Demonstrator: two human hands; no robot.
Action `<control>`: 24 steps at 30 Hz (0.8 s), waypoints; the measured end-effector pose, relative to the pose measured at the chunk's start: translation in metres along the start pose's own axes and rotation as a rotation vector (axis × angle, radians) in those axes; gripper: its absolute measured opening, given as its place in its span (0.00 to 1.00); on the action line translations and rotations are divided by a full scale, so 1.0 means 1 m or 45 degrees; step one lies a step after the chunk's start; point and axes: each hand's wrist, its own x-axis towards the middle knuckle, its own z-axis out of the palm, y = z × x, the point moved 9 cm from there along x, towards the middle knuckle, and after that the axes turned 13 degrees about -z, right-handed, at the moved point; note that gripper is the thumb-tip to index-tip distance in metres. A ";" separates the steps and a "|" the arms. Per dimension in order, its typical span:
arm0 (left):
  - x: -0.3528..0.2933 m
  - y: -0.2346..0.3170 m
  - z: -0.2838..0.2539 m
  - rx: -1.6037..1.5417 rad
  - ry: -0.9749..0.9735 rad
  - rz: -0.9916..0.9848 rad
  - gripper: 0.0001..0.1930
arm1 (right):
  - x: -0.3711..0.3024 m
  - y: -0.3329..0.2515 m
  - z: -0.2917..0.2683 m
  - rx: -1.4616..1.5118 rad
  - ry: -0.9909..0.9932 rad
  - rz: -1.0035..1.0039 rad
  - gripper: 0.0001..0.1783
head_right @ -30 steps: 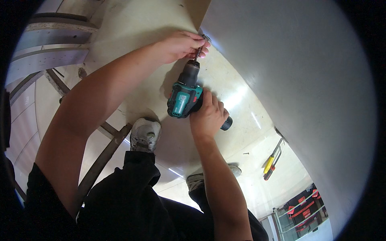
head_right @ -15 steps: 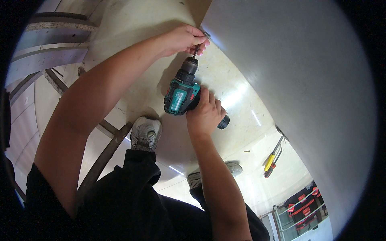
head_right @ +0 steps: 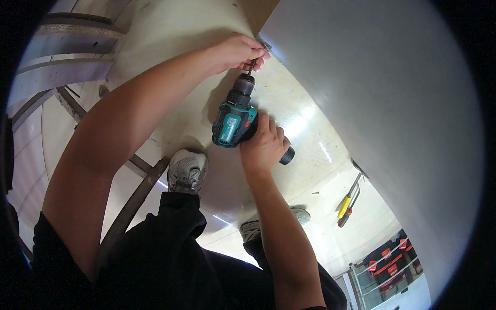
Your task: The person assembles a white shelving unit by first using a pry bar to remove a damaged edge strip. They then retrieve a cordless drill and screws, and proceed to fasten the screws into the side panel of the unit to secure it.
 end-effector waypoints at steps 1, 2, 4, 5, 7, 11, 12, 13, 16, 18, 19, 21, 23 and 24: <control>0.000 0.001 0.001 0.027 -0.033 0.004 0.11 | 0.000 0.000 0.001 0.005 -0.015 0.011 0.24; 0.000 0.002 0.002 0.055 -0.065 0.007 0.12 | 0.001 0.000 0.000 0.008 -0.019 0.015 0.24; -0.005 0.003 0.003 0.096 -0.089 0.011 0.12 | 0.001 0.001 0.000 0.020 -0.032 0.026 0.24; -0.007 0.004 0.003 0.111 -0.082 0.016 0.12 | 0.001 0.000 0.000 0.018 -0.036 0.023 0.24; -0.009 0.006 0.003 0.142 -0.062 0.030 0.11 | 0.001 0.001 0.001 0.010 -0.038 0.016 0.25; -0.012 0.007 0.002 0.139 -0.004 0.032 0.11 | 0.001 0.002 0.003 0.013 -0.042 0.010 0.26; -0.011 0.006 0.001 0.120 0.012 0.034 0.11 | 0.001 0.003 0.003 0.012 -0.052 0.008 0.26; -0.011 0.005 0.001 0.102 0.028 0.036 0.11 | 0.002 0.003 0.003 0.010 -0.062 0.007 0.26; -0.008 0.003 0.000 0.064 0.057 0.024 0.11 | 0.002 0.002 0.000 0.034 -0.022 -0.017 0.26; -0.004 0.003 -0.002 0.033 0.107 0.042 0.10 | 0.004 0.001 -0.003 0.026 0.009 -0.067 0.26; -0.001 0.003 -0.003 0.017 0.131 0.051 0.09 | 0.004 0.001 -0.004 0.022 0.024 -0.091 0.26; 0.001 0.000 -0.003 0.017 0.122 0.034 0.10 | 0.003 0.002 -0.003 0.022 0.009 -0.086 0.26; 0.001 0.000 -0.003 -0.011 0.113 0.035 0.10 | 0.004 0.003 -0.003 0.024 0.002 -0.084 0.27; 0.001 -0.001 -0.003 -0.039 0.106 0.043 0.10 | 0.004 0.003 -0.003 0.025 0.000 -0.082 0.27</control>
